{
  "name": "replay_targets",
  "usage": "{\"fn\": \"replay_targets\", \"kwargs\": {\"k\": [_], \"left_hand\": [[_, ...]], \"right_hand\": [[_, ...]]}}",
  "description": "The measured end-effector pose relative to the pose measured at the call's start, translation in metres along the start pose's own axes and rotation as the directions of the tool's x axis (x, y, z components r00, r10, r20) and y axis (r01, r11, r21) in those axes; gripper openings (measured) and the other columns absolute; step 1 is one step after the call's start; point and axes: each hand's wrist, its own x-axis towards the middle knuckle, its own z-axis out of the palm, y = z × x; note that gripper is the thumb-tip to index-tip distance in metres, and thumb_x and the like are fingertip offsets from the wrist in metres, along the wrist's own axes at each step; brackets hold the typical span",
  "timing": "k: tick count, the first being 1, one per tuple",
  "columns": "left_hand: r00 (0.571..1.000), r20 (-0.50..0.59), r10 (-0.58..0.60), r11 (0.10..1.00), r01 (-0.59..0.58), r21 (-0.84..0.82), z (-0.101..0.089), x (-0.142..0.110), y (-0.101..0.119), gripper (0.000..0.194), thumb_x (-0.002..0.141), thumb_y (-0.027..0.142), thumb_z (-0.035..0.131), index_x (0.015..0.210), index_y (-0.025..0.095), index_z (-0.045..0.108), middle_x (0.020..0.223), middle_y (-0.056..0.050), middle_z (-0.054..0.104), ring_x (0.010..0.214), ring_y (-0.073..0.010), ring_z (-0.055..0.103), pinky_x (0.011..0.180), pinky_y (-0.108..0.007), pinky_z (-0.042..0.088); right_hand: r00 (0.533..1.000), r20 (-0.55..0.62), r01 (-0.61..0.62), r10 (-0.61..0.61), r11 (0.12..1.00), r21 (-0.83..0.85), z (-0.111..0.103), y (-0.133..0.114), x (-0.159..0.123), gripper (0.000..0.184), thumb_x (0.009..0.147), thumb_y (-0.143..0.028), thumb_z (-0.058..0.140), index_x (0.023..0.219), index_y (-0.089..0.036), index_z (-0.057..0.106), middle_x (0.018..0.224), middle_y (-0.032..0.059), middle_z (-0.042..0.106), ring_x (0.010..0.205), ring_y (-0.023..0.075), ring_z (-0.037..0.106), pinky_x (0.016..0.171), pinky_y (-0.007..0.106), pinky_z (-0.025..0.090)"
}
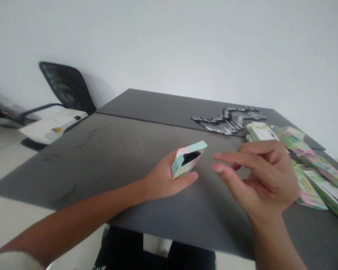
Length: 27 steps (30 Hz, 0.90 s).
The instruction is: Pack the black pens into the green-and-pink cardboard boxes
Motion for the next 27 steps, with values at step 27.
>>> {"fn": "replay_targets", "kwargs": {"k": [27], "left_hand": [[0.817,0.562,-0.126,0.758,0.444,-0.477,-0.009,0.004,0.018,0.032,0.083,0.041,0.09,0.093,0.016,0.073,0.088,-0.004,0.069,0.078,-0.0156,0.066,0.073,-0.029,0.057]], "right_hand": [[0.952,0.258,-0.225,0.163,0.946,0.232,0.025,-0.003,-0.013,0.046,0.091,-0.028,0.082,0.135,-0.032,0.07,0.107,0.0012,0.076,0.08,0.0138,0.062,0.069,0.028,0.052]]}}
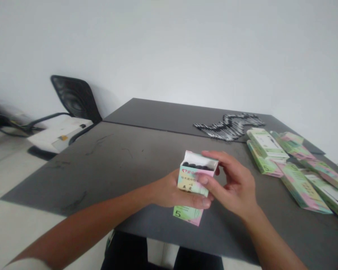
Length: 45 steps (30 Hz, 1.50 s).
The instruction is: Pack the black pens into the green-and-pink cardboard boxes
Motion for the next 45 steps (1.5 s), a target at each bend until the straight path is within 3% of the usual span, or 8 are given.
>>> {"fn": "replay_targets", "kwargs": {"k": [4,7,13,16,21,24,31,45], "left_hand": [[1.0,-0.007,0.016,0.999,-0.016,-0.035,0.008,-0.007,0.0,0.031,0.087,0.04,0.086,0.099,0.016,0.072,0.092,-0.005,0.07,0.08,-0.0157,0.068,0.073,-0.026,0.056],[0.97,-0.142,0.195,0.97,-0.213,-0.121,0.012,-0.01,-0.004,0.04,0.095,0.045,0.079,0.123,0.023,0.061,0.101,-0.005,0.073,0.079,-0.0179,0.074,0.069,-0.027,0.059],[0.664,-0.309,0.681,0.727,-0.561,0.396,0.012,-0.006,-0.01,0.055,0.106,0.028,0.067,0.15,0.037,0.036,0.097,0.002,0.075,0.066,-0.0095,0.07,0.059,-0.018,0.055],[0.559,-0.253,0.79,0.581,-0.551,0.599,0.009,-0.004,-0.011,0.061,0.107,0.028,0.065,0.157,0.038,0.031,0.097,0.0,0.076,0.063,-0.0107,0.071,0.057,-0.02,0.058],[0.356,-0.11,0.928,0.275,-0.455,0.847,0.004,-0.006,-0.008,0.038,0.101,0.029,0.073,0.136,0.026,0.058,0.094,0.001,0.074,0.059,-0.0079,0.068,0.053,-0.017,0.056],[0.364,-0.083,0.928,0.23,-0.383,0.894,0.002,-0.01,-0.006,0.03,0.1,0.028,0.074,0.128,0.024,0.063,0.088,0.003,0.073,0.055,-0.0062,0.064,0.052,-0.016,0.053],[0.519,-0.117,0.847,0.319,-0.319,0.892,0.001,-0.016,-0.006,0.021,0.106,0.029,0.065,0.127,0.025,0.063,0.104,-0.001,0.077,0.073,-0.0105,0.072,0.067,-0.02,0.058],[0.419,-0.208,0.884,0.341,-0.272,0.9,-0.003,-0.011,-0.013,0.025,0.104,0.026,0.069,0.128,0.026,0.061,0.106,0.0,0.074,0.071,-0.0089,0.068,0.065,-0.02,0.055]], "right_hand": [[1.0,-0.013,-0.026,0.027,0.999,0.029,-0.002,-0.002,-0.003,0.043,0.091,-0.028,0.083,0.132,-0.033,0.072,0.098,-0.0002,0.074,0.076,0.013,0.061,0.066,0.028,0.05],[0.992,-0.047,-0.116,0.121,0.988,0.099,0.0,-0.001,-0.005,0.042,0.093,-0.027,0.082,0.133,-0.036,0.072,0.098,-0.0012,0.074,0.072,0.0114,0.061,0.065,0.027,0.051],[0.976,-0.097,-0.171,0.195,0.961,0.218,0.01,0.001,-0.005,0.049,0.088,-0.029,0.087,0.134,-0.034,0.069,0.088,-0.0023,0.07,0.07,0.0133,0.063,0.06,0.026,0.053],[0.967,-0.177,-0.121,0.183,0.942,0.312,0.017,-0.001,-0.005,0.055,0.084,-0.024,0.09,0.132,-0.033,0.065,0.081,-0.0052,0.066,0.066,0.0127,0.062,0.058,0.024,0.054],[0.95,-0.28,-0.024,0.136,0.929,0.37,0.026,-0.004,-0.006,0.053,0.082,-0.017,0.091,0.125,-0.033,0.064,0.078,-0.0076,0.063,0.062,0.0114,0.061,0.057,0.022,0.054],[0.953,-0.286,0.001,0.099,0.944,0.33,0.026,-0.003,-0.007,0.052,0.081,-0.017,0.092,0.123,-0.032,0.065,0.078,-0.0078,0.063,0.061,0.011,0.061,0.054,0.022,0.053],[0.945,-0.323,0.009,0.054,0.982,0.19,0.029,0.0,-0.012,0.043,0.084,-0.027,0.091,0.118,-0.03,0.065,0.097,-0.0025,0.067,0.066,0.0097,0.064,0.056,0.022,0.055],[0.962,-0.272,-0.017,0.025,0.999,0.03,0.03,0.0,-0.018,0.04,0.092,-0.02,0.082,0.129,-0.028,0.069,0.106,0.0015,0.077,0.077,0.0122,0.07,0.07,0.025,0.061]]}}
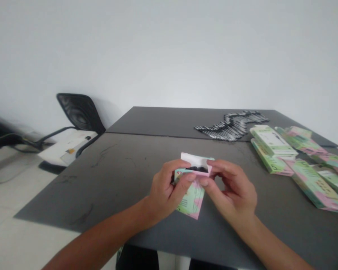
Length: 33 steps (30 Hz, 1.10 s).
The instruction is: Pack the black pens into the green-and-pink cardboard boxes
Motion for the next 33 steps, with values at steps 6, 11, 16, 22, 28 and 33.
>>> {"fn": "replay_targets", "kwargs": {"k": [6,11,16,22,28,33], "left_hand": [[0.999,-0.026,0.035,0.999,-0.035,-0.012,0.001,0.0,-0.002,0.036,0.103,0.028,0.072,0.135,0.025,0.057,0.113,-0.003,0.073,0.078,-0.0104,0.071,0.071,-0.02,0.058],[0.998,-0.011,0.069,0.989,-0.069,-0.128,0.005,-0.001,-0.006,0.055,0.104,0.026,0.069,0.15,0.031,0.04,0.112,-0.005,0.072,0.083,-0.0155,0.075,0.073,-0.027,0.063],[0.998,0.001,0.055,0.991,-0.054,-0.125,0.004,-0.003,-0.004,0.047,0.101,0.025,0.072,0.14,0.031,0.046,0.092,0.003,0.068,0.062,-0.01,0.064,0.059,-0.022,0.056],[0.999,0.031,0.033,0.999,-0.034,0.02,-0.001,0.0,0.001,0.026,0.102,0.031,0.073,0.124,0.026,0.061,0.099,0.0,0.075,0.071,-0.0105,0.07,0.065,-0.021,0.056],[0.996,0.045,-0.073,0.996,0.075,-0.04,0.002,-0.004,0.0,0.024,0.103,0.036,0.072,0.121,0.026,0.061,0.093,0.0,0.074,0.067,-0.0112,0.067,0.061,-0.022,0.053],[0.986,0.054,-0.16,0.983,0.163,-0.078,0.007,-0.007,-0.008,0.03,0.101,0.036,0.074,0.126,0.026,0.059,0.093,0.0,0.072,0.066,-0.0109,0.065,0.062,-0.022,0.052]], "right_hand": [[0.995,0.068,0.081,-0.076,0.994,-0.078,-0.005,-0.008,0.009,0.03,0.093,-0.023,0.081,0.121,-0.028,0.072,0.103,0.0,0.081,0.073,0.0117,0.071,0.069,0.024,0.061],[0.989,0.1,0.11,-0.108,0.994,-0.023,-0.008,-0.004,0.01,0.033,0.093,-0.021,0.081,0.124,-0.028,0.073,0.105,0.0021,0.082,0.081,0.0158,0.076,0.071,0.027,0.064],[0.986,0.103,0.126,-0.128,0.992,0.025,-0.007,0.003,0.009,0.028,0.094,-0.023,0.081,0.12,-0.028,0.074,0.101,0.0021,0.082,0.077,0.0161,0.077,0.064,0.026,0.062],[0.991,0.094,0.095,-0.099,0.994,0.047,-0.007,0.006,0.008,0.02,0.095,-0.027,0.081,0.114,-0.028,0.074,0.097,0.0006,0.081,0.079,0.0149,0.075,0.065,0.025,0.06],[0.993,0.113,0.03,-0.033,0.999,0.029,-0.006,0.004,0.01,0.012,0.095,-0.028,0.081,0.105,-0.027,0.074,0.088,-0.0009,0.076,0.075,0.0136,0.071,0.067,0.025,0.057],[0.99,0.131,-0.055,0.049,0.998,0.042,-0.007,0.01,0.011,0.006,0.096,-0.027,0.079,0.099,-0.026,0.075,0.087,-0.0019,0.076,0.074,0.0128,0.07,0.069,0.025,0.055]]}}
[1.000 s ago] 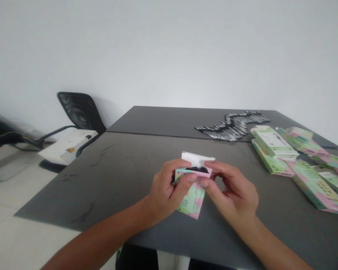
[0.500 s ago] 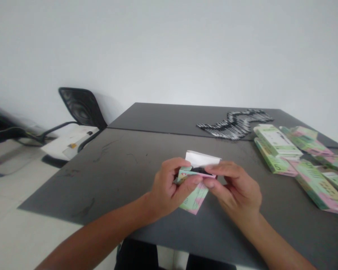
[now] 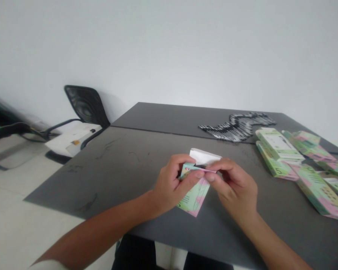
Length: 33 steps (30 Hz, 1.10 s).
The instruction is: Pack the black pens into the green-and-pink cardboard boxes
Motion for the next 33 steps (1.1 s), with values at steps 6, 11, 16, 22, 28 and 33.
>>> {"fn": "replay_targets", "kwargs": {"k": [6,11,16,22,28,33], "left_hand": [[0.998,-0.056,0.035,0.999,-0.036,-0.023,0.008,0.003,-0.021,0.042,0.102,0.037,0.073,0.136,0.027,0.05,0.112,-0.004,0.073,0.077,-0.0125,0.071,0.067,-0.024,0.056],[0.987,-0.026,0.157,0.977,-0.151,0.148,0.004,0.01,-0.022,0.024,0.105,0.037,0.069,0.123,0.026,0.059,0.098,0.001,0.075,0.072,-0.0108,0.069,0.067,-0.022,0.053],[0.998,0.017,0.063,0.985,-0.065,0.157,0.001,0.015,-0.015,0.02,0.107,0.043,0.063,0.114,0.023,0.064,0.095,-0.001,0.078,0.073,-0.0126,0.072,0.066,-0.022,0.054],[1.0,0.023,0.019,0.991,-0.022,0.131,0.001,0.014,-0.014,0.021,0.105,0.042,0.067,0.115,0.023,0.066,0.093,-0.001,0.079,0.073,-0.0131,0.073,0.066,-0.022,0.054],[0.985,0.138,0.107,0.976,-0.13,0.173,0.0,0.011,-0.011,0.018,0.107,0.04,0.064,0.117,0.025,0.068,0.103,-0.002,0.081,0.088,-0.0159,0.078,0.082,-0.026,0.06],[0.974,0.152,0.168,0.968,-0.192,0.163,0.0,0.012,-0.009,0.013,0.107,0.035,0.065,0.116,0.025,0.067,0.105,-0.001,0.082,0.095,-0.0155,0.079,0.087,-0.025,0.06]], "right_hand": [[0.994,-0.009,-0.109,0.109,0.994,0.027,0.005,0.01,0.005,0.007,0.095,-0.033,0.079,0.093,-0.026,0.08,0.088,-0.0005,0.081,0.075,0.0145,0.073,0.07,0.025,0.056],[0.972,-0.034,-0.227,0.231,0.97,0.085,0.01,0.017,0.005,0.012,0.092,-0.039,0.082,0.094,-0.027,0.083,0.091,0.0013,0.084,0.081,0.0174,0.077,0.077,0.028,0.061],[0.962,-0.018,-0.269,0.274,0.954,0.129,0.013,0.025,0.003,0.014,0.089,-0.04,0.084,0.094,-0.026,0.081,0.091,0.0018,0.083,0.08,0.0161,0.077,0.074,0.026,0.061],[0.963,-0.07,-0.229,0.262,0.924,0.307,0.013,0.023,0.004,0.056,0.088,-0.035,0.086,0.134,-0.033,0.055,0.081,-0.0048,0.074,0.072,0.015,0.071,0.068,0.026,0.06],[0.988,0.035,-0.146,0.148,0.988,-0.056,-0.004,0.008,0.01,0.025,0.097,-0.038,0.076,0.121,-0.031,0.081,0.109,0.0022,0.084,0.086,0.0163,0.077,0.078,0.027,0.063],[0.99,0.028,-0.134,0.136,0.989,-0.067,-0.004,-0.001,0.009,0.023,0.102,-0.031,0.071,0.121,-0.035,0.083,0.112,-0.0022,0.086,0.097,0.0163,0.083,0.089,0.025,0.065]]}}
